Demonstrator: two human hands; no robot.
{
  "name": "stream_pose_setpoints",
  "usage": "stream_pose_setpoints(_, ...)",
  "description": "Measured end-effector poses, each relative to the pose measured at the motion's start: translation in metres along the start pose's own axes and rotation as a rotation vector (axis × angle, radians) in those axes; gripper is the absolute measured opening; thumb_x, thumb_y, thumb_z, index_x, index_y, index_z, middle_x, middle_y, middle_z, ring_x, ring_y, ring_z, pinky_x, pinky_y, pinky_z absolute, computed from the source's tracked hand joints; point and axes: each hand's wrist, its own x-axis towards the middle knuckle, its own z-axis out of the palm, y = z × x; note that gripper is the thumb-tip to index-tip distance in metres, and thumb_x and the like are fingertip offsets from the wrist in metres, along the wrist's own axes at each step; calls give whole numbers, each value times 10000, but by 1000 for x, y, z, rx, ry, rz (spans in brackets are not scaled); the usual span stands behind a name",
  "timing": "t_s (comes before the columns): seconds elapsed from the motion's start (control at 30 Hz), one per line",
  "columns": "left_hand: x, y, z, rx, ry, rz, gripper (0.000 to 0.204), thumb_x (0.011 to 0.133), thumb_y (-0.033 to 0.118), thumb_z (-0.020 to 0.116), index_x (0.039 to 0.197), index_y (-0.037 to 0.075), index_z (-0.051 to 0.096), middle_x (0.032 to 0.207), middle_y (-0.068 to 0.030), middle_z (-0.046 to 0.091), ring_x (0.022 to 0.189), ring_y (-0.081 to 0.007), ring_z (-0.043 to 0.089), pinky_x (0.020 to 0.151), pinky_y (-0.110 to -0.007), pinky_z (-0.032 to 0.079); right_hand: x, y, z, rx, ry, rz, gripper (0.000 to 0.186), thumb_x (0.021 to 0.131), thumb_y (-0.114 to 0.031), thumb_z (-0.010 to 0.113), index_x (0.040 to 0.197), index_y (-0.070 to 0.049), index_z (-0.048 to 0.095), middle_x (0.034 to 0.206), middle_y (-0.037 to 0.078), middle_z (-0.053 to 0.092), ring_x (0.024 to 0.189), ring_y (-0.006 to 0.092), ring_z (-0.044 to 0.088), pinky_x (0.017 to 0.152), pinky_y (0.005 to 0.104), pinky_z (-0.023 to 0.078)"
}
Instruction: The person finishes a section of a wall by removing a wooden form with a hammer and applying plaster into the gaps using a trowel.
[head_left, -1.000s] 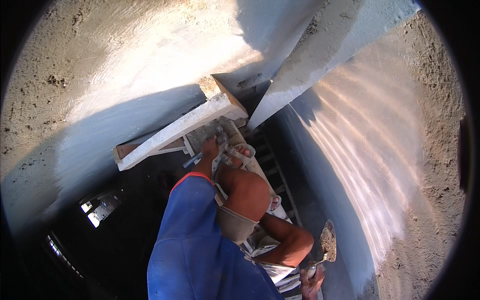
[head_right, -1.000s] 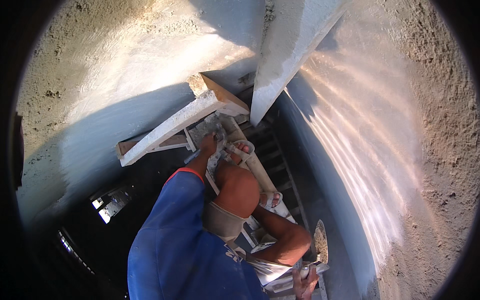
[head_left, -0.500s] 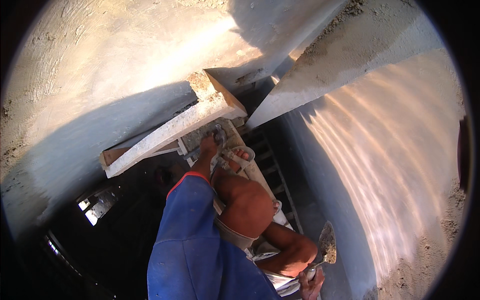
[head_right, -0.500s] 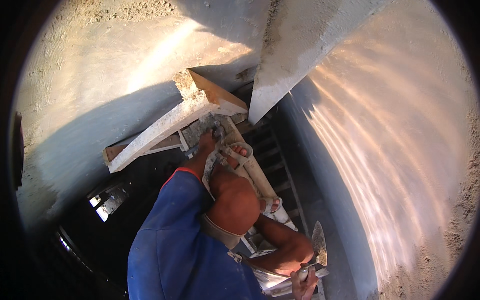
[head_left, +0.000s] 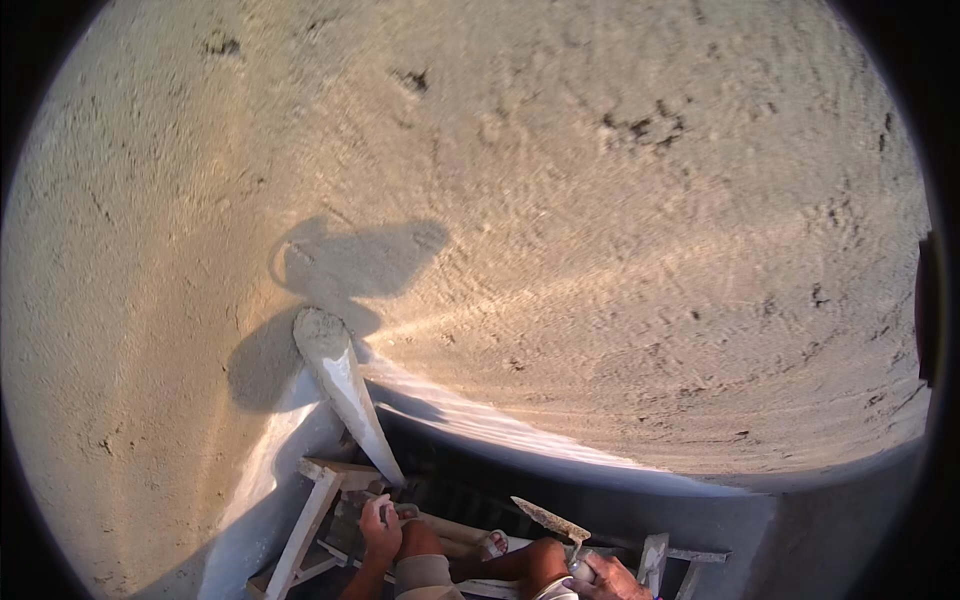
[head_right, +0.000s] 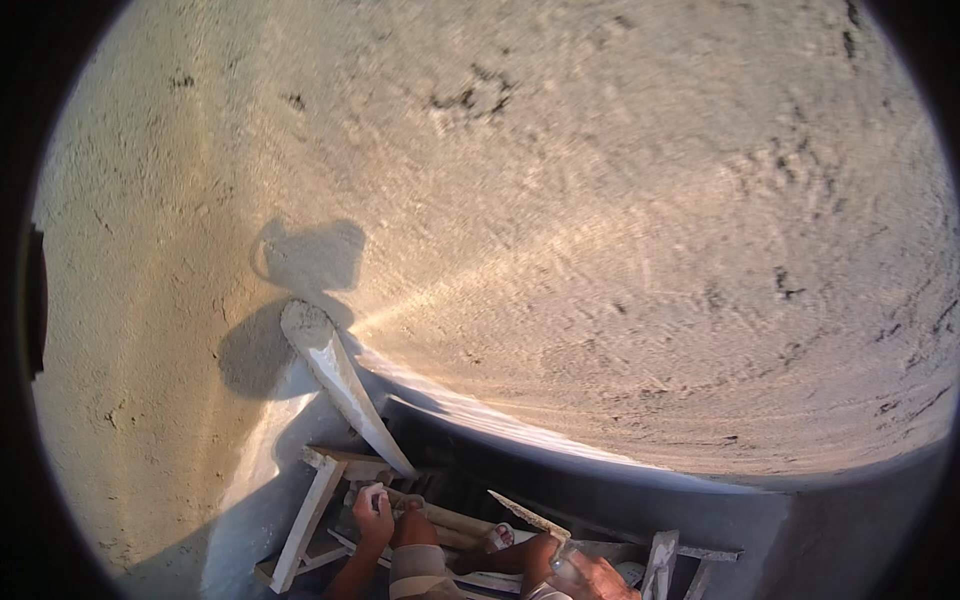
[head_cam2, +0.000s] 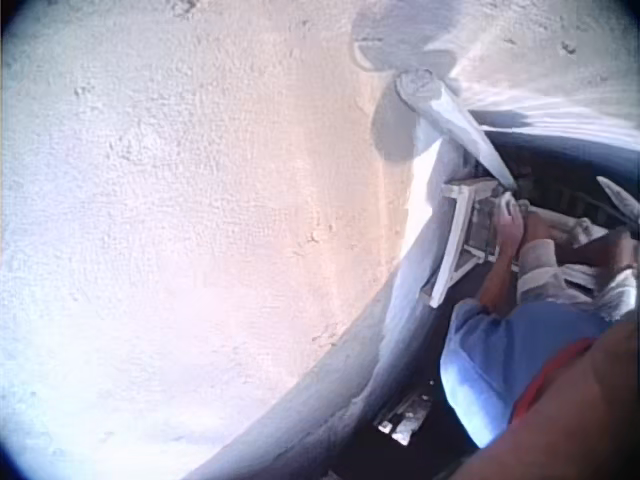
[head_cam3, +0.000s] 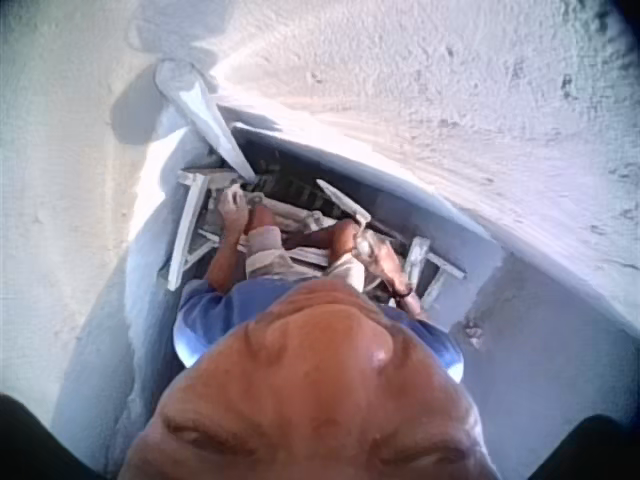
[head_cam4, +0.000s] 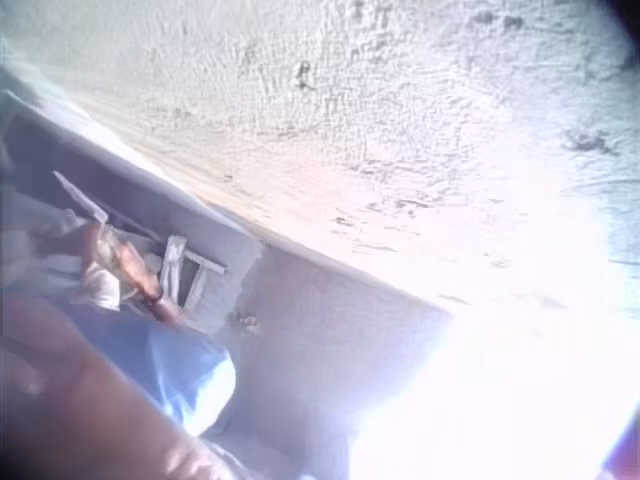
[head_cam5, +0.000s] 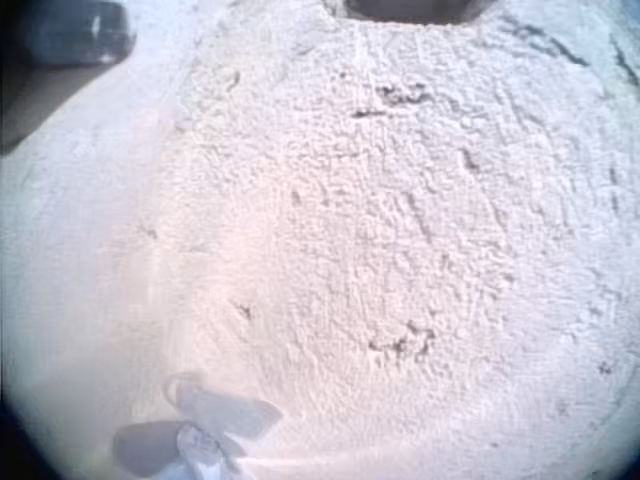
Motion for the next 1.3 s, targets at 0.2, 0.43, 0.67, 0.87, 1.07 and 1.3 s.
stream_pose_setpoints(0.2,103,328,-55,-69,192,859,582,853,261,564,1338,-11,395,1363,-313,349,1262,-499,376,1027,-616,309,-24,-80,-94,476,-6,6,540,842,-382,725,1252,-100,516,994,134,621,817,240,620,749,351,468)
stream_pose_setpoints(0.43,151,552,-48,228,246,1101,948,890,609,535,1535,62,107,1561,-297,1,1432,-522,-14,1093,-695,101,-106,-121,-187,281,660,-414,445,911,-297,642,1232,-8,536,805,96,622,652,264,618,616,362,498)
stream_pose_setpoints(0.67,155,574,-10,293,294,999,1030,859,637,570,1540,54,64,1566,-287,-127,1432,-504,-113,1103,-688,59,-262,-169,-325,-35,1183,-100,420,874,-188,634,1190,53,499,843,188,613,695,343,616,651,400,496)
stream_pose_setpoints(0.87,127,600,-39,216,187,921,902,840,406,681,1480,-6,198,1550,-309,-4,1429,-507,1,1108,-669,107,-361,-203,-394,-342,1355,-35,519,790,10,637,1283,47,478,978,237,622,842,425,629,759,434,502)
stream_pose_setpoints(1.07,74,733,-83,-440,-241,1252,705,850,148,653,1427,-48,299,1485,-206,265,1397,-372,311,1135,-519,263,-384,-226,-421,-428,1393,-34,509,791,-17,644,1272,42,488,984,236,616,827,416,622,755,428,496)
stream_pose_setpoints(1.3,36,965,-24,-788,-725,1136,704,909,142,634,1422,-118,229,1461,-316,281,1380,-396,324,1139,-480,297,-407,-234,-448,-608,1549,24,442,780,-32,676,1206,8,566,930,196,626,834,381,624,761,413,492)
